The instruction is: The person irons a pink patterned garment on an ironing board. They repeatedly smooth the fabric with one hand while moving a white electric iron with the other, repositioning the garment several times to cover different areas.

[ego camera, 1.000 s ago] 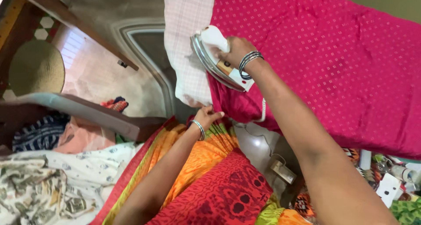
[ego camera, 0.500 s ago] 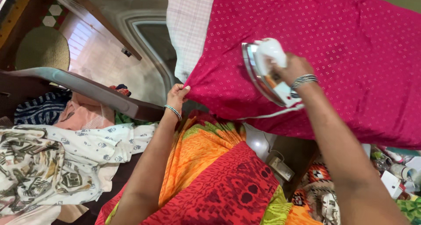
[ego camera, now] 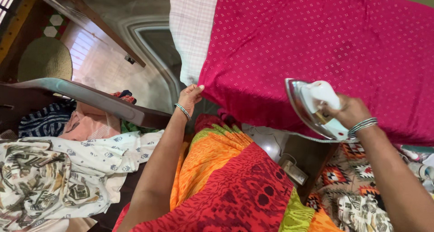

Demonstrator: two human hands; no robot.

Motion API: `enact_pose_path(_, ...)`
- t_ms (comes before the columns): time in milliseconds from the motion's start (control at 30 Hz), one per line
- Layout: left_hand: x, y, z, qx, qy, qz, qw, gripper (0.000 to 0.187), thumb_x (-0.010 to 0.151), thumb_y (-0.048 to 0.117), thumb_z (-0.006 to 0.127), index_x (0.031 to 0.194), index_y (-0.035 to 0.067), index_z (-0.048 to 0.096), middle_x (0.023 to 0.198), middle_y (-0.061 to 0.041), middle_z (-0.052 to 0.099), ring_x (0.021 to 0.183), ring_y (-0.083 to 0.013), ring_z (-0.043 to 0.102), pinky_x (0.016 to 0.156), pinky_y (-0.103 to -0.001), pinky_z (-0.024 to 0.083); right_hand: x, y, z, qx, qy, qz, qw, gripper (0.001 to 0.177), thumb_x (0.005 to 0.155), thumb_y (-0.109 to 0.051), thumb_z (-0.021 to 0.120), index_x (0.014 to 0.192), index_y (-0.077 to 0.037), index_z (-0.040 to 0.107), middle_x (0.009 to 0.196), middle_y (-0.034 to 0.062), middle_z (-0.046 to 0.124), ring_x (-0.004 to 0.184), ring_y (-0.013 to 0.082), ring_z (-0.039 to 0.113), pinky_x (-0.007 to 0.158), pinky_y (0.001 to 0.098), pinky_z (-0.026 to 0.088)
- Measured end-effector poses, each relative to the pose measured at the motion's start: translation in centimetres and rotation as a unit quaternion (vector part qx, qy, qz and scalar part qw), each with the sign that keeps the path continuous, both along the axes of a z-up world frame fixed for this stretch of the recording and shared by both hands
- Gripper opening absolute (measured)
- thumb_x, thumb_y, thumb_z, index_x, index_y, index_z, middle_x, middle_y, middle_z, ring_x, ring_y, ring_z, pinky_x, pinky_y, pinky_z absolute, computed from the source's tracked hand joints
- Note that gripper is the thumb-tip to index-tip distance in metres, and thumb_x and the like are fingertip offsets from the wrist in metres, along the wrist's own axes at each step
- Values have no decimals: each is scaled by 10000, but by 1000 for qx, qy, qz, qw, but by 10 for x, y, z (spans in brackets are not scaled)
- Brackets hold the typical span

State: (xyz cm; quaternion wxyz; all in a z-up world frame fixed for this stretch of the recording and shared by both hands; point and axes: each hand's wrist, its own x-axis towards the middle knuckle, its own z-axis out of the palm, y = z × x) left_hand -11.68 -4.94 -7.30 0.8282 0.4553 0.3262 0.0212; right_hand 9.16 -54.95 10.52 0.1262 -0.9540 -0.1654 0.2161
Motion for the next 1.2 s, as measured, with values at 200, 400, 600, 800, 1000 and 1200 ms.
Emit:
enact_pose_path(200,6,-4,-16,22,-4,-22,1000,264,913,260,807,760,210,598,797,106,651,747,-18,589,734,-234,459,-5,99,11,-116,-40,79,989,607,914,-663,572,1258,-171,662,848,206,755,783,398,739,732,542,583)
enact_pose_path(400,8,2,-4,16,-19,7,1000,200,909,221,806,814,182,634,831,77,683,755,-40,597,742,-239,471,94,222,8,-110,-39,47,992,609,982,-618,624,1150,-35,681,903,256,732,849,372,728,741,504,591)
enact_pose_path(600,9,-6,-12,-16,-25,-54,998,199,870,111,770,1063,77,736,987,-2,760,867,-92,693,822,-292,537,172,313,-8,60,-113,41,991,461,893,-418,806,1103,-16,726,986,257,730,890,381,726,809,501,567)
enact_pose_path(800,-3,-17,-60,13,-14,-90,996,170,891,94,758,1058,77,732,1016,-2,770,898,-76,704,842,-249,547,142,350,-11,136,-54,79,986,413,845,-350,804,1098,-29,744,960,226,746,833,328,746,785,458,587)
enact_pose_path(1000,-14,-13,-77,-28,65,-41,997,165,953,332,609,977,189,687,930,66,721,859,-67,637,749,-239,449,35,334,12,82,40,131,987,437,834,-444,768,1080,-85,741,937,189,757,829,321,750,777,463,585)
enact_pose_path(1200,-20,-11,-63,-112,12,-14,994,452,960,583,459,850,184,640,843,15,712,805,-123,634,765,-272,466,-55,271,25,69,-9,169,983,502,893,-478,657,1180,-66,657,895,212,746,778,387,731,705,533,567)
